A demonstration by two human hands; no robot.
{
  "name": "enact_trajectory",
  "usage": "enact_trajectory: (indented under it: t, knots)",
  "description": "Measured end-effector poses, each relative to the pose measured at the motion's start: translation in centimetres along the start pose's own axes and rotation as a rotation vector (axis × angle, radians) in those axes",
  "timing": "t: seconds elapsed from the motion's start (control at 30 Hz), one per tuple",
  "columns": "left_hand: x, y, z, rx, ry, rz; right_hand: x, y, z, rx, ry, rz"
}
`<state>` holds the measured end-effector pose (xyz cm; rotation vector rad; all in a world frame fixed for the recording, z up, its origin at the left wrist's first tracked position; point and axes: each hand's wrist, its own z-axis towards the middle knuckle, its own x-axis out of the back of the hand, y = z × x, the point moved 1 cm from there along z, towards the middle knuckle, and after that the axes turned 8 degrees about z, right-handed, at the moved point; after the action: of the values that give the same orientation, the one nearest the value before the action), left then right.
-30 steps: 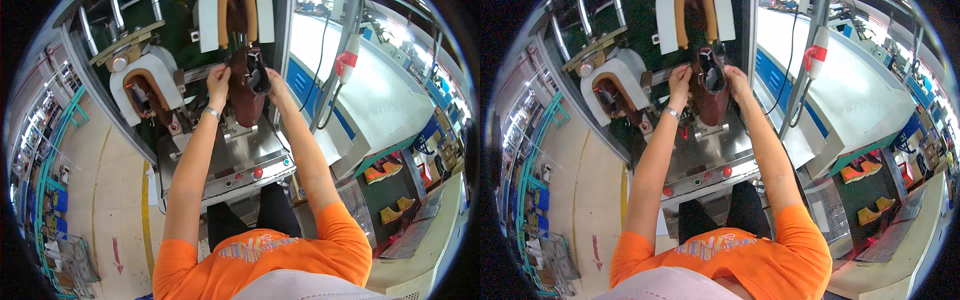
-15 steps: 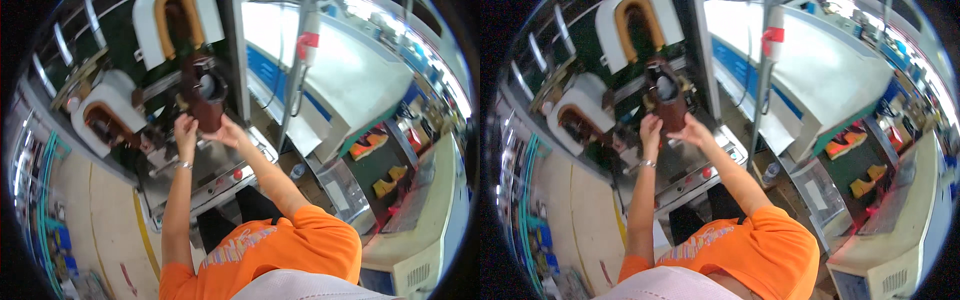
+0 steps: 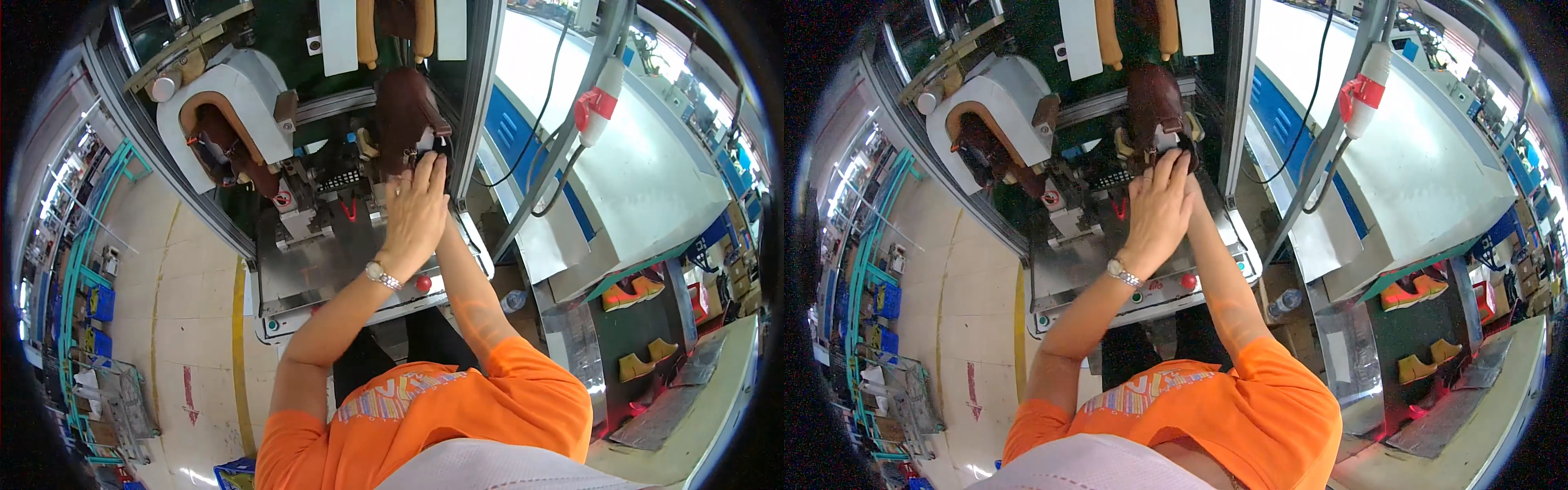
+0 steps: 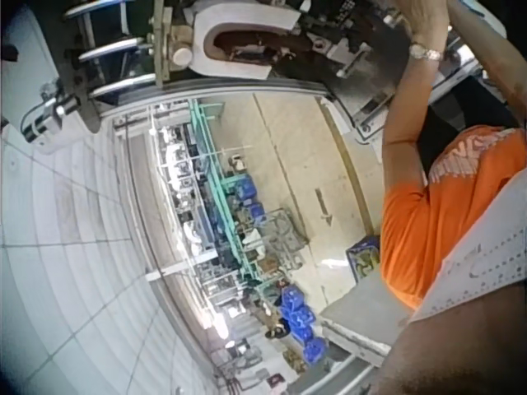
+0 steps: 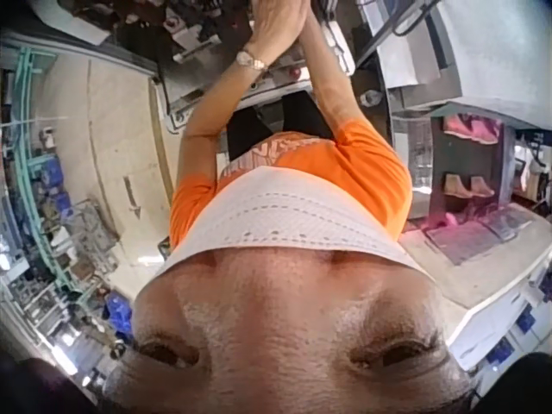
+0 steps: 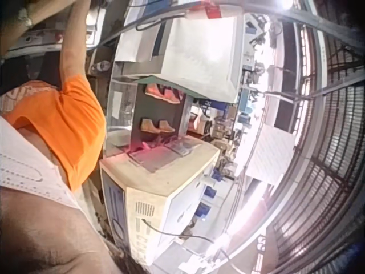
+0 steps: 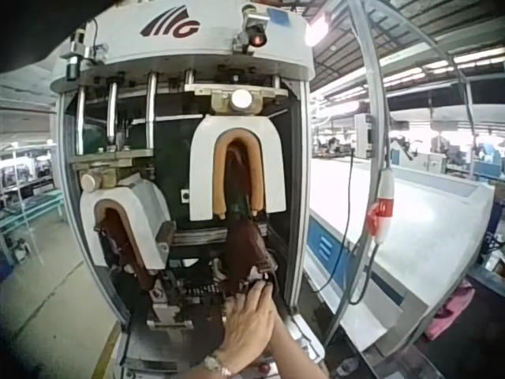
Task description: The person repeatedly picks up brown shoes from a nearby table and places them into a machine. They adjust the shoes within the machine's clamps and press a button to operate it. After the cycle, they remove the shoes and place them back on the table, repeating this sequence for multiple pairs.
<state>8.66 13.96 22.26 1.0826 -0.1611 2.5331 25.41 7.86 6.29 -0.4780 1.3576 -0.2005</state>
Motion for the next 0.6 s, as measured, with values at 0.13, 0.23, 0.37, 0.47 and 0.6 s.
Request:
enact_trajectory:
  t: [0.13, 0.23, 0.37, 0.47, 0.6]
  knots:
    - [-0.6, 0.2, -0.1, 0.015, 0.061, -0.067, 0.2, -1.3, 0.5, -0.016, 0.029, -0.001]
    - [-1.2, 0.3, 0.1, 0.031, 0.04, -0.06, 0.1, -1.4, 1.5, -0.006, 0.061, -0.032]
    - [-1.5, -0.2, -0.5, 0.031, 0.104, -0.044, -0.5, 0.5, 0.3, 0.012, 0.133, -0.102]
    - [-1.2, 0.0, -1.4, 0.042, 0.084, 0.005, -0.4, 1.2, 0.1, 0.002, 0.17, -0.136]
    - [-0.8, -0.3, -1.7, 0.036, 0.053, 0.077, -0.6, 1.0, 1.5, -0.008, 0.189, -0.149]
